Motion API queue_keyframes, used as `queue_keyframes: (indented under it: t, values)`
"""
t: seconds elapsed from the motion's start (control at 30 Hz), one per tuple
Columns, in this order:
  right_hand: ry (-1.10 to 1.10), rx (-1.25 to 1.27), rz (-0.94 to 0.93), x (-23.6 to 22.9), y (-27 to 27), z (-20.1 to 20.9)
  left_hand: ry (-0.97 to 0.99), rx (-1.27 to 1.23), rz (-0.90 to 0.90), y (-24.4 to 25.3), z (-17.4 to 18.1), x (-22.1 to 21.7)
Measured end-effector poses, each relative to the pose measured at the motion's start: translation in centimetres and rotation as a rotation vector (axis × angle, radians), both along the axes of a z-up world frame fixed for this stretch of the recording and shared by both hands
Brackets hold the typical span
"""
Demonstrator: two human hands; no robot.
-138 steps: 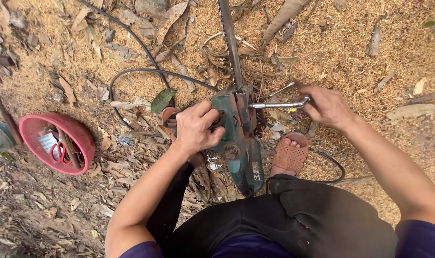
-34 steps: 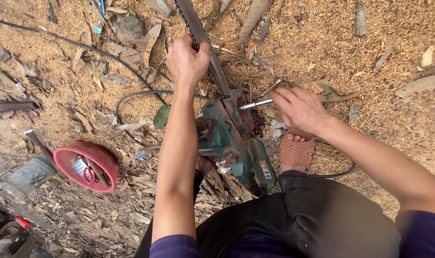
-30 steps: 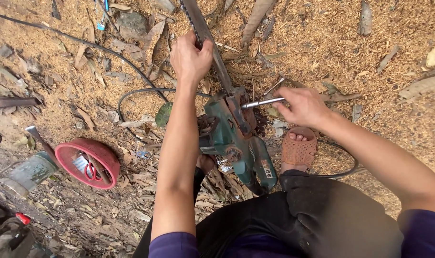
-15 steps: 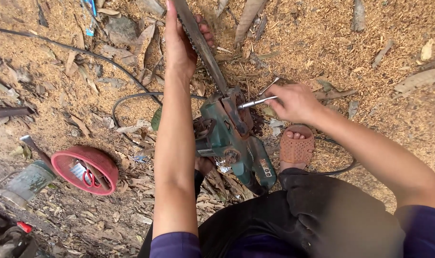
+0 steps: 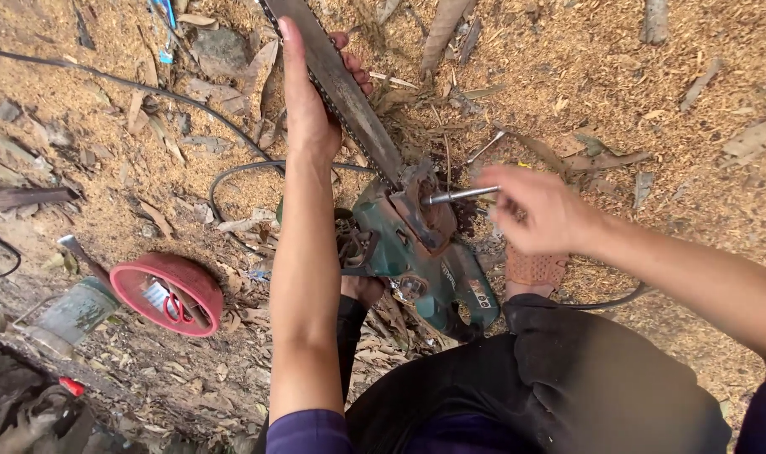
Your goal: Disassembling an electric chainsaw by removing the side cover, chain, and guide bar using a socket wrench.
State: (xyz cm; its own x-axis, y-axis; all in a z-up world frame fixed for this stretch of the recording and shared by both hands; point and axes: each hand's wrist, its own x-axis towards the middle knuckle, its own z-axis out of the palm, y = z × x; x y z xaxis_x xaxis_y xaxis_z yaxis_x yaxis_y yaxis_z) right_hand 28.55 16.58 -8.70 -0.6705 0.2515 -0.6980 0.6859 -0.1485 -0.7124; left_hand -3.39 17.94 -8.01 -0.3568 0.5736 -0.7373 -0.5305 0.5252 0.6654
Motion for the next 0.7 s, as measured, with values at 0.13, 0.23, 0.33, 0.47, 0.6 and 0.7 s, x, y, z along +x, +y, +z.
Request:
queue_keyframes:
  t: [0.13,0.23,0.33,0.47,0.6,0.7]
  values:
    - [0.921,0.634,0.147,2.8,-0.9,-3.0,0.016,0.022,-0.009,-0.6,1.3,0.1]
    - [0.898,0.805,0.363,3.1,0.0,-3.1,0.003,0.054,-0.014,-0.9,1.9,0.1]
    - [0.853,0.919,0.446,2.1,0.6,-2.5,-0.003,0.089,-0.019,-1.2,2.4,0.2]
    - [0.093,0.151,0.441,0.4,0.8,0.1,-0.013,0.087,-0.004,-1.3,2.7,0.3]
    - [-0.427,-0.571,-0.081,-0.4,2.2,0.8,-0.029,0.101,-0.002,-0.9,1.7,0.4]
    - [-0.063,-0.032,-0.117,1.9,-1.0,-2.4,-0.003,0.051,-0.048,-1.1,0.8,0.3]
